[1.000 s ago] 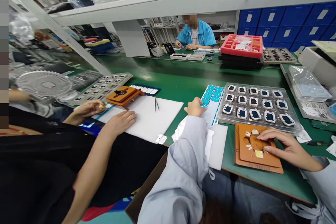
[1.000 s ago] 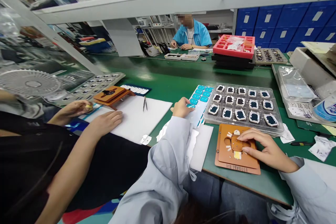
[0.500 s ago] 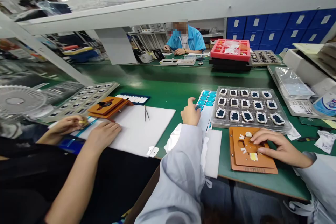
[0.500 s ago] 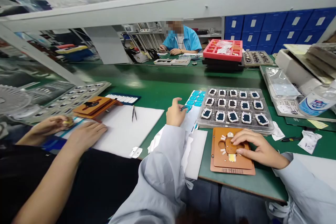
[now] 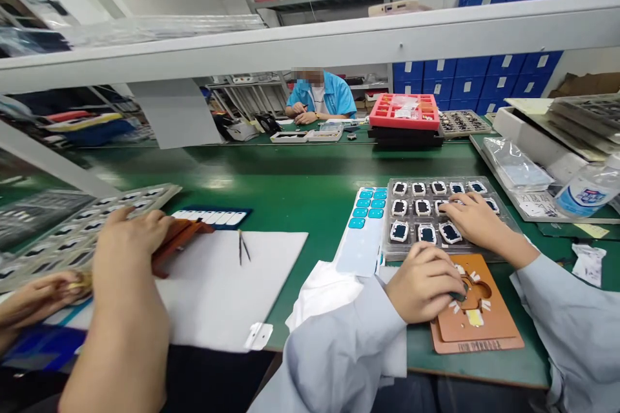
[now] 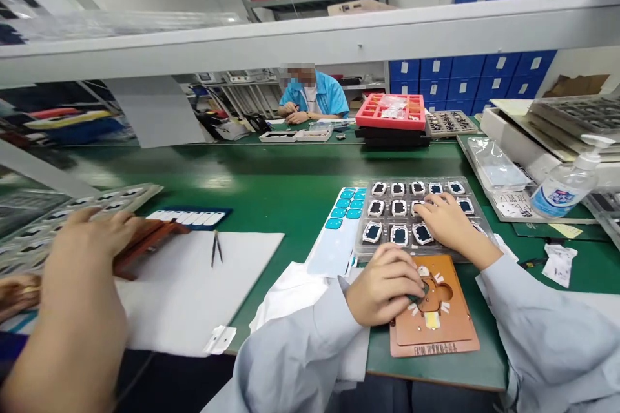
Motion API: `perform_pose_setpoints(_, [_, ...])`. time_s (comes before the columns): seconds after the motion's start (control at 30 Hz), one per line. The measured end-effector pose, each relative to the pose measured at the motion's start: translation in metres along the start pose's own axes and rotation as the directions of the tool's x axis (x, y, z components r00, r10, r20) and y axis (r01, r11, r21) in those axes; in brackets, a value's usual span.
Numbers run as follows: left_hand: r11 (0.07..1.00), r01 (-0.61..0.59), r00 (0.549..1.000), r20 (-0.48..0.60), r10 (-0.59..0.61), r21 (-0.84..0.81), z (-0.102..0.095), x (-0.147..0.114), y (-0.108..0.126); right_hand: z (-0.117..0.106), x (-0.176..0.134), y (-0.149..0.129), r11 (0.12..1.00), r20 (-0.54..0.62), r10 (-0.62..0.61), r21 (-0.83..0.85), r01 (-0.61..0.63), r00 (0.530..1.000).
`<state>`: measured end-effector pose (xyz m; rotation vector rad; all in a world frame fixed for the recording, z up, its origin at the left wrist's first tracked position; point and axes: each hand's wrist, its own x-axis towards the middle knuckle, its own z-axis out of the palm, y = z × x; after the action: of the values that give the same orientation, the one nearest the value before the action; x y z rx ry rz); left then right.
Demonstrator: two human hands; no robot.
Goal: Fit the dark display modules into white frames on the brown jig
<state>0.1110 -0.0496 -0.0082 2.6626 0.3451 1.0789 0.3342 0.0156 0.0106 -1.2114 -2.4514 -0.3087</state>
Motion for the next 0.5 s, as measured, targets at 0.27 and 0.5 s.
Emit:
perform_pose_setpoints(0.27, [0.996, -0.050, 0.995, 0.084, 0.057, -0.080, 0.004, -0.003, 0.002, 0.004, 0.001, 0.007, 0.993, 0.020, 0.043, 0.106, -0.045, 0.999])
perform_pose_setpoints(0.5, [0.985, -0.072, 0.997, -0.006, 0.072, -0.159, -0.002, 0.002, 0.002, -0.034, -0.018, -0.008, 0.924, -0.118, 0.168, 0.365, -0.114, 0.979])
